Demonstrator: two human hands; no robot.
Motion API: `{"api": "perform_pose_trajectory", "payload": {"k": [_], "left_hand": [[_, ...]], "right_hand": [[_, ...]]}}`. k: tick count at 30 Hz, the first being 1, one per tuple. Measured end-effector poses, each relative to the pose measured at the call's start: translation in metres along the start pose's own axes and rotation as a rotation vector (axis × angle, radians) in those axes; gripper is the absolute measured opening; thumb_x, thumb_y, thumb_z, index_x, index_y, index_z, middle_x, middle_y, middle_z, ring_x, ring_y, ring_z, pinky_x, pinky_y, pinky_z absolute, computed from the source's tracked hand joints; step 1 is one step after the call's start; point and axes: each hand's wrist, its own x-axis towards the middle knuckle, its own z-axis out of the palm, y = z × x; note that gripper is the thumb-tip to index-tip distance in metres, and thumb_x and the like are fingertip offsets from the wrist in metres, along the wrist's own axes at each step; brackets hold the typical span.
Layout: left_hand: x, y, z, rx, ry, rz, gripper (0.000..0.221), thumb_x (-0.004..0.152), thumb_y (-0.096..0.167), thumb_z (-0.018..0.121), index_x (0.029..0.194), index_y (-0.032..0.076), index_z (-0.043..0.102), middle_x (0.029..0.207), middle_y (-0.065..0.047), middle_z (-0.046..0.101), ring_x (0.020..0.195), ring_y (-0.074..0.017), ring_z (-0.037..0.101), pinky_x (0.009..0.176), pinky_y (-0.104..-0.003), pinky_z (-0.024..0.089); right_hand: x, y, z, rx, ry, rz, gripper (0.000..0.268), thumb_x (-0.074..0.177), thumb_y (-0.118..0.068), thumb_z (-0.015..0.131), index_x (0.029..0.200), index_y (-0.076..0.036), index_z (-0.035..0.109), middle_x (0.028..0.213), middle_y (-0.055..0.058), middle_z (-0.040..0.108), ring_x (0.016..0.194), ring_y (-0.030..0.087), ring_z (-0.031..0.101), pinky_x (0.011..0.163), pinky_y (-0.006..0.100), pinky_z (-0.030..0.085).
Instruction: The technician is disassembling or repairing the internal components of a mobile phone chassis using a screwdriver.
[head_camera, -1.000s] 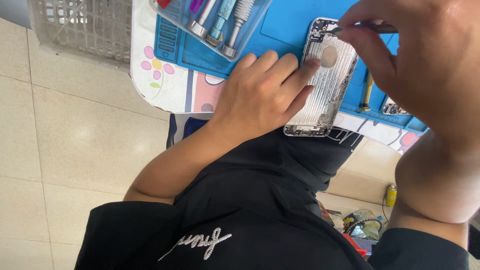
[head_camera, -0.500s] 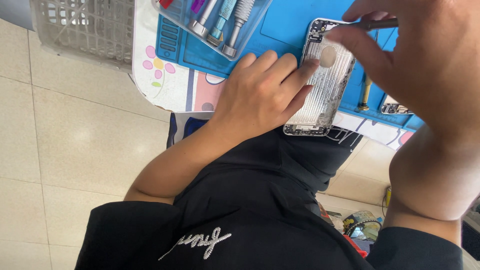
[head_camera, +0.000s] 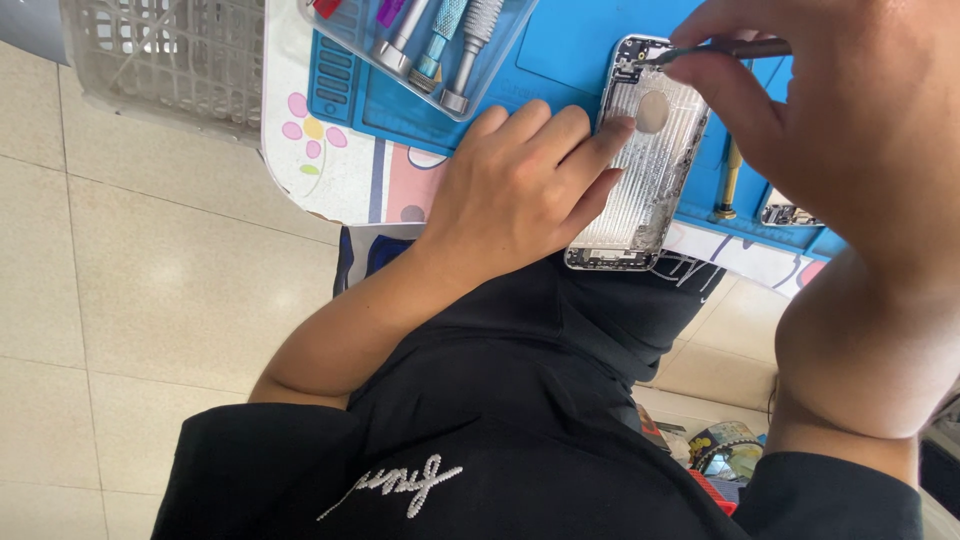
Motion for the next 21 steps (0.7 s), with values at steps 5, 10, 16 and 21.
{"api": "perform_pose_trajectory", "payload": {"k": [5,10,16,21], "left_hand": [[0.000,0.000,-0.001,-0.003,-0.002,0.005,0.033,0.103,0.026,0.076,0.132,0.009,0.070,0.091,0.001,0.054,0.081,-0.0161,0.051,0.068,-0.035,0.036],[0.000,-0.001,0.000,-0.002,-0.001,0.007,0.032,0.105,0.026,0.074,0.131,0.009,0.070,0.090,0.000,0.053,0.080,-0.0165,0.051,0.068,-0.035,0.036],[0.001,0.001,-0.003,-0.005,-0.001,0.005,0.031,0.105,0.027,0.073,0.131,0.009,0.070,0.092,-0.001,0.054,0.083,-0.0180,0.053,0.070,-0.037,0.037],[0.002,0.002,-0.004,-0.008,-0.004,0.005,0.031,0.105,0.027,0.073,0.130,0.009,0.070,0.093,-0.001,0.055,0.083,-0.0182,0.054,0.070,-0.037,0.038]], "right_hand": [[0.004,-0.007,-0.007,0.000,-0.010,-0.018,0.005,0.102,-0.002,0.076,0.106,-0.002,0.073,0.101,0.007,0.073,0.092,0.017,0.072,0.082,0.024,0.055],[-0.003,-0.009,-0.009,-0.033,-0.036,-0.020,0.014,0.101,0.003,0.077,0.107,-0.009,0.077,0.106,0.003,0.074,0.094,0.014,0.071,0.082,0.024,0.054],[0.020,-0.034,-0.022,-0.141,-0.065,0.046,0.013,0.096,-0.012,0.087,0.104,-0.006,0.079,0.094,0.006,0.076,0.075,0.019,0.070,0.068,0.029,0.053],[0.001,-0.018,-0.008,-0.124,0.008,0.060,0.015,0.103,-0.015,0.081,0.109,-0.003,0.075,0.095,0.006,0.074,0.082,0.016,0.072,0.073,0.025,0.053]]}}
